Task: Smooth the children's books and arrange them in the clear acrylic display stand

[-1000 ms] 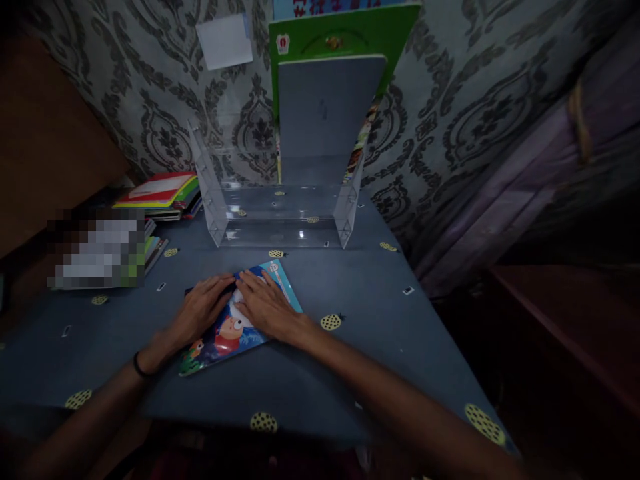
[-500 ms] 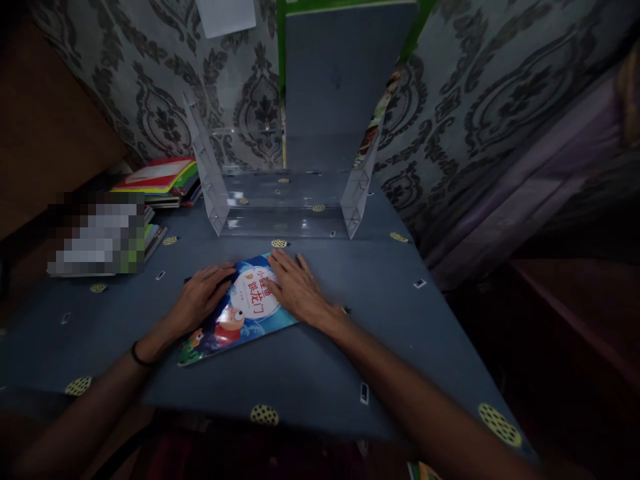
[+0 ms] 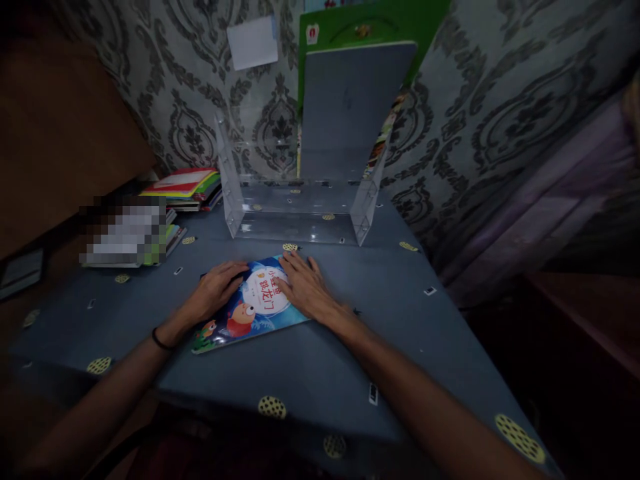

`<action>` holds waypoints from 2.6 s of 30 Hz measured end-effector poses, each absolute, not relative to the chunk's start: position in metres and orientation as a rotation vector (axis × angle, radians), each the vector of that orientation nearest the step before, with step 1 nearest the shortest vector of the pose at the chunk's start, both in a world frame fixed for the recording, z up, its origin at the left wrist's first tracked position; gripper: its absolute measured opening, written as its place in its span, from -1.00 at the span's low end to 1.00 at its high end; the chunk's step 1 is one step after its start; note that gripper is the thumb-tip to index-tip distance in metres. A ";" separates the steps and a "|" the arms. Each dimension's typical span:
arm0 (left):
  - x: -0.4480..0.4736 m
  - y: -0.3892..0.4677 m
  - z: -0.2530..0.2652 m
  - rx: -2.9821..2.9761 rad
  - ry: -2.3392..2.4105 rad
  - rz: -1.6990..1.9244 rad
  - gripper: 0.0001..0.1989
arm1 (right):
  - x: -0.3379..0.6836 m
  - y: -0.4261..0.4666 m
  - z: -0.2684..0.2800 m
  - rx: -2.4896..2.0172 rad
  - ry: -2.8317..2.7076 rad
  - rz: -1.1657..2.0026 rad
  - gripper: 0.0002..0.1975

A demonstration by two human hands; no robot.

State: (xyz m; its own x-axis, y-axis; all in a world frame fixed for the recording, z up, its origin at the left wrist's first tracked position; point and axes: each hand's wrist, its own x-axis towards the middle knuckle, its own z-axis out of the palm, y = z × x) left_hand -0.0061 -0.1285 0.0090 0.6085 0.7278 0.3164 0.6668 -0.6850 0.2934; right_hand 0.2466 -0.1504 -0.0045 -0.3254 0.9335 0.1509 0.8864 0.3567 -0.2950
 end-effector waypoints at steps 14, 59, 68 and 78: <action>-0.006 -0.130 0.008 2.661 1.205 0.649 -0.72 | 0.243 -0.154 0.005 -1.652 -2.335 0.265 -0.43; -0.007 -0.129 0.009 2.662 1.195 0.665 -0.72 | 0.245 -0.153 -0.001 -1.591 -2.323 0.247 -0.49; -0.006 -0.129 0.008 2.624 1.283 0.662 -0.73 | 0.245 -0.155 0.005 -1.622 -2.341 0.255 -0.47; -0.005 -0.128 0.008 2.585 1.300 0.649 -0.75 | 0.247 -0.169 0.010 -1.191 -2.600 0.277 -0.42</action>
State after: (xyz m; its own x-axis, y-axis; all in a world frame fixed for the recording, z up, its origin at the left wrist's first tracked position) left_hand -0.0052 -0.1277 0.0076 0.5235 0.7968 0.3017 0.7204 -0.6030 0.3427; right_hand 0.2467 -0.1691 0.0097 -0.6267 0.7625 0.1610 0.7113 0.6441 -0.2814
